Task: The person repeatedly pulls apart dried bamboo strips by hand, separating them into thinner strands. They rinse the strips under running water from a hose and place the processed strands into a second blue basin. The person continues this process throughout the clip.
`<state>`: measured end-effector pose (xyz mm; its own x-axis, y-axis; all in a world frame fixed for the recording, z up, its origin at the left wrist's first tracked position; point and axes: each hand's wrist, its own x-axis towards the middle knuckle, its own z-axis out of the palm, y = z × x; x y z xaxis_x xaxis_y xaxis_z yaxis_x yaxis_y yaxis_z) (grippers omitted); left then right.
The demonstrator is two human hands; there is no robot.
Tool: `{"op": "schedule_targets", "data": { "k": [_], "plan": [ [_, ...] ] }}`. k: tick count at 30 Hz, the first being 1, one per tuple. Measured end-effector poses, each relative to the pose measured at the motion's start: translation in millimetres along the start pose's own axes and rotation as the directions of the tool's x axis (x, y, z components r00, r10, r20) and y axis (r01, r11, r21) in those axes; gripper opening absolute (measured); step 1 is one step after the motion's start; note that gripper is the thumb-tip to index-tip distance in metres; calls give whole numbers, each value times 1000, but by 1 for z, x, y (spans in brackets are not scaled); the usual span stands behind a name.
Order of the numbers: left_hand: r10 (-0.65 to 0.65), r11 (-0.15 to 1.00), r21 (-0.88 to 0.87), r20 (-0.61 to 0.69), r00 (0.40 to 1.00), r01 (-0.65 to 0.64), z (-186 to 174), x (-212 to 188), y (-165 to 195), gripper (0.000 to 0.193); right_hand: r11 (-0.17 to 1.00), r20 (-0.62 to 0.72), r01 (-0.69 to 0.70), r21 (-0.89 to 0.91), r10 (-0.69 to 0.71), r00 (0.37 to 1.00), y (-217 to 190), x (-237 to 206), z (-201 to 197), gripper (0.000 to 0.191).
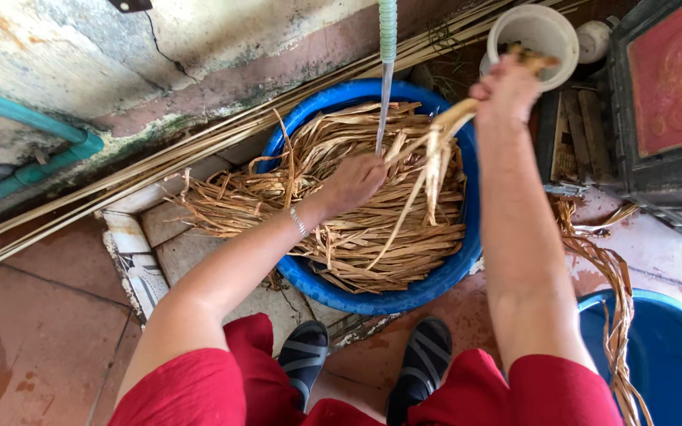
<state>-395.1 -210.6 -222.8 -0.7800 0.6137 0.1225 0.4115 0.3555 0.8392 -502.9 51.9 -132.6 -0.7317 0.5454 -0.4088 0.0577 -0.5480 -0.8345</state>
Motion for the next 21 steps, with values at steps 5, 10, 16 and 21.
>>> {"op": "schedule_targets", "data": {
  "k": [5, 10, 16, 21],
  "plan": [
    [185, 981, -48, -60, 981, -188, -4, -31, 3, 29, 995, 45, 88, 54, -91, 995, -23, 28, -36, 26],
    [159, 931, 317, 93, 983, -181, 5, -51, -9, 35, 976, -21, 217, 21, -216, 976, -62, 47, -76, 24],
    [118, 986, 98, 143, 983, -133, 15, -108, -30, 26, 965, 54, 263, 19, -263, 963, -106, 41, -130, 22],
    [-55, 919, 370, 463, 885, -136, 41, -110, -24, 24, 889, 202, 168, -425, -88, 975, -106, -2, -158, 11]
  ]
}}
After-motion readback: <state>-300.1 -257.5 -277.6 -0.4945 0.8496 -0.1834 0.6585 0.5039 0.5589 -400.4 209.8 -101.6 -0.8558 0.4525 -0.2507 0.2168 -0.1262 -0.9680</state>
